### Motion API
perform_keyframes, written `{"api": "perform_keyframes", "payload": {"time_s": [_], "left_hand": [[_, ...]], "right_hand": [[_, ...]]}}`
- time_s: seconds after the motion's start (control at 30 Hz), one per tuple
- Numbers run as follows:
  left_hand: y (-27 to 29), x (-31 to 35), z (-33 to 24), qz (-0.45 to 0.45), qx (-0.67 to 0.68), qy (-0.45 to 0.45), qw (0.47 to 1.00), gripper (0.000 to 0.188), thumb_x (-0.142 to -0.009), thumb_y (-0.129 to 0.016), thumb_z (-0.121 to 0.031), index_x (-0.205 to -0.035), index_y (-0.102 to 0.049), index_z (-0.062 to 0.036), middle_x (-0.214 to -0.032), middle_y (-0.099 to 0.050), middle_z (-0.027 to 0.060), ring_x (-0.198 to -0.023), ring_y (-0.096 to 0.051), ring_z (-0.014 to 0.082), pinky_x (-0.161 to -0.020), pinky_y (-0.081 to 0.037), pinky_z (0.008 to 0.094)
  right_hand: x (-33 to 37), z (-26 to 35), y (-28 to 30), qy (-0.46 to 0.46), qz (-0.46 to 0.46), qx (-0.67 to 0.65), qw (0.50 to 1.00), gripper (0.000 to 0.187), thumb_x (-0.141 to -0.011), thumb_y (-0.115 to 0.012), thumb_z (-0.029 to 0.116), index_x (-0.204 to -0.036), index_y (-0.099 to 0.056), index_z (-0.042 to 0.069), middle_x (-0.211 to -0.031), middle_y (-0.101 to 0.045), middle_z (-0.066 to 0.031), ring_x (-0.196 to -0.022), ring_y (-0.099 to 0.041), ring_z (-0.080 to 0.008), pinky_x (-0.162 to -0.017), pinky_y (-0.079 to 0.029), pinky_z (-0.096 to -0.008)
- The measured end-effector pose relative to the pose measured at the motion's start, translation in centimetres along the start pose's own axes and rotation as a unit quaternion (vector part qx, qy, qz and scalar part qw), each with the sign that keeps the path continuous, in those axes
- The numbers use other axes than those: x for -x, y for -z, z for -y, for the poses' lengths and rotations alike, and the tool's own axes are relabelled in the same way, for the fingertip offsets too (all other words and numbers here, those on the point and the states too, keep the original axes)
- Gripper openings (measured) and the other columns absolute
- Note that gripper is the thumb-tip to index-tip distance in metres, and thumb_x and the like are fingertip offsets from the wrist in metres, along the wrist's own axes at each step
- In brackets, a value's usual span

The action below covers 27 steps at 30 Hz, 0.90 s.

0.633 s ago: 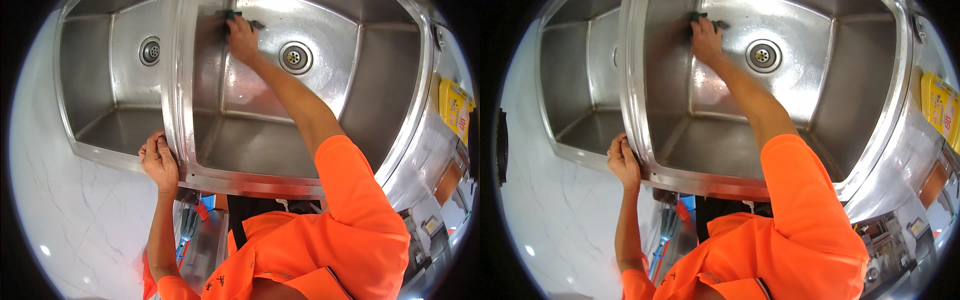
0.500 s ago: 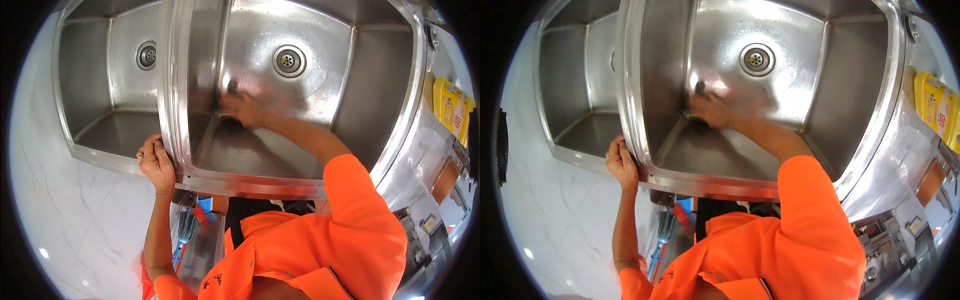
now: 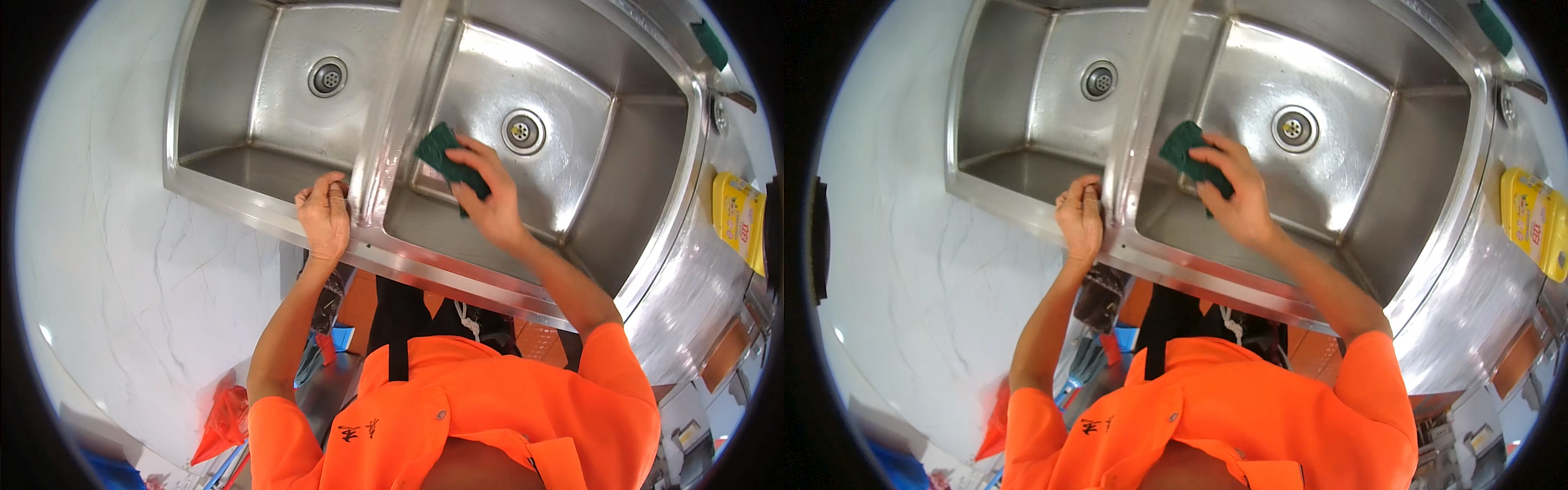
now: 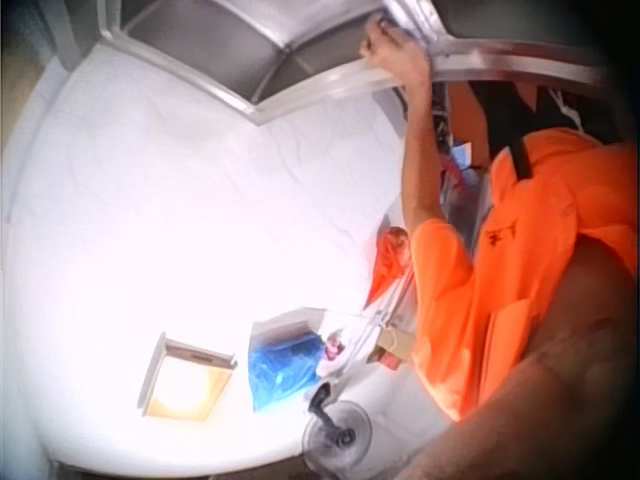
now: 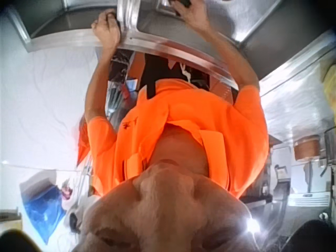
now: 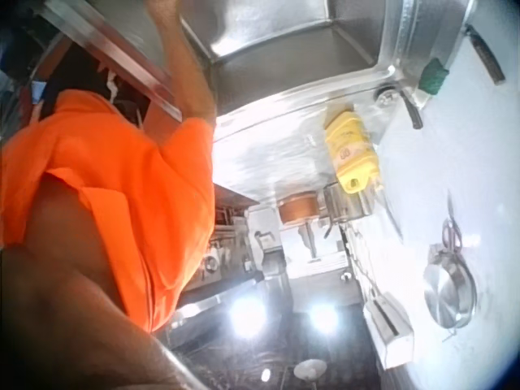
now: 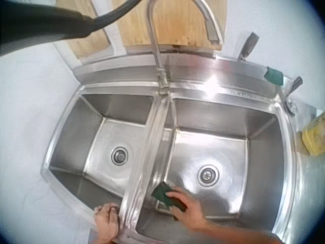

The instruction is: The person scrubs a stainless steel double sink with a green scouring pad and dish soap, then rinses the sink and the surrounding floor using a water hose. The person handles the scouring pad, a yellow soap bottle, and a white hose during the cleaning process.

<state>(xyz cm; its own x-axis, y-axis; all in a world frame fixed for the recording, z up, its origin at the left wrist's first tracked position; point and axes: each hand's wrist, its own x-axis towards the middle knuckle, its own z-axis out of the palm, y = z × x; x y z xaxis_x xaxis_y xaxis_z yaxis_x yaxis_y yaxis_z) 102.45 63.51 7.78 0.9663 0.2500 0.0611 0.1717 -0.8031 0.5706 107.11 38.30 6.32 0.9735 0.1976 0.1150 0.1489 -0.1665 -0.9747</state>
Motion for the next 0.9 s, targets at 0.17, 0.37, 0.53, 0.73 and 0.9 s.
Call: {"api": "perform_keyframes", "payload": {"time_s": [0.17,0.37,0.53,0.73,0.9], "left_hand": [[1.6,-0.5,-0.5,-0.002,0.133,-0.003,0.991,0.02,-0.092,-0.045,-0.015,-0.101,-0.06,-0.0058,-0.081,-0.066,0.0039,-0.076,-0.057,0.0174,-0.086,-0.032,0.033],[3.6,0.1,2.1,-0.012,0.278,-0.026,0.96,0.018,-0.089,-0.052,-0.011,-0.104,-0.059,-0.0061,-0.096,-0.064,0.0056,-0.088,-0.053,0.0226,-0.086,-0.036,0.0334],[10.6,-5.1,10.2,-0.061,0.132,-0.177,0.973,0.028,-0.08,-0.054,-0.003,-0.109,-0.055,-0.0012,-0.104,-0.059,0.0134,-0.099,-0.054,0.0301,-0.087,-0.035,0.0402],[17.0,-13.0,21.9,-0.12,-0.051,-0.132,0.983,0.029,-0.08,-0.053,-0.007,-0.11,-0.054,-0.0041,-0.108,-0.057,0.0109,-0.102,-0.052,0.0262,-0.094,-0.031,0.0414],[17.4,-15.5,26.0,-0.086,-0.057,-0.138,0.985,0.022,-0.081,-0.053,-0.006,-0.103,-0.057,-0.0043,-0.096,-0.061,0.0088,-0.091,-0.056,0.0244,-0.095,-0.031,0.0403]], "right_hand": [[2.7,6.0,-3.4,0.27,0.164,0.169,0.934,0.03,-0.07,-0.065,0.007,-0.099,-0.062,0.006,-0.119,-0.054,-0.0153,-0.112,-0.051,-0.0295,-0.088,-0.039,-0.0448],[-7.0,6.3,-6.8,0.311,0.148,0.414,0.842,0.033,-0.07,-0.062,0.005,-0.103,-0.06,0.007,-0.121,-0.053,-0.0112,-0.111,-0.051,-0.0281,-0.082,-0.039,-0.043],[-15.5,6.9,-5.8,0.241,0.137,0.517,0.81,0.041,-0.067,-0.059,0.002,-0.107,-0.059,0.01,-0.12,-0.052,-0.011,-0.113,-0.048,-0.0296,-0.084,-0.037,-0.043],[-9.2,9.5,-15.2,0.129,0.419,0.608,0.662,0.019,-0.068,-0.06,0.018,-0.085,-0.067,0.011,-0.093,-0.059,-0.0083,-0.1,-0.054,-0.0224,-0.088,-0.034,-0.0454],[-11.0,5.5,-18.5,-0.07,0.646,0.48,0.589,0.027,-0.073,-0.054,0.017,-0.096,-0.066,0.012,-0.105,-0.061,-0.0099,-0.107,-0.054,-0.0267,-0.086,-0.037,-0.0509]]}}
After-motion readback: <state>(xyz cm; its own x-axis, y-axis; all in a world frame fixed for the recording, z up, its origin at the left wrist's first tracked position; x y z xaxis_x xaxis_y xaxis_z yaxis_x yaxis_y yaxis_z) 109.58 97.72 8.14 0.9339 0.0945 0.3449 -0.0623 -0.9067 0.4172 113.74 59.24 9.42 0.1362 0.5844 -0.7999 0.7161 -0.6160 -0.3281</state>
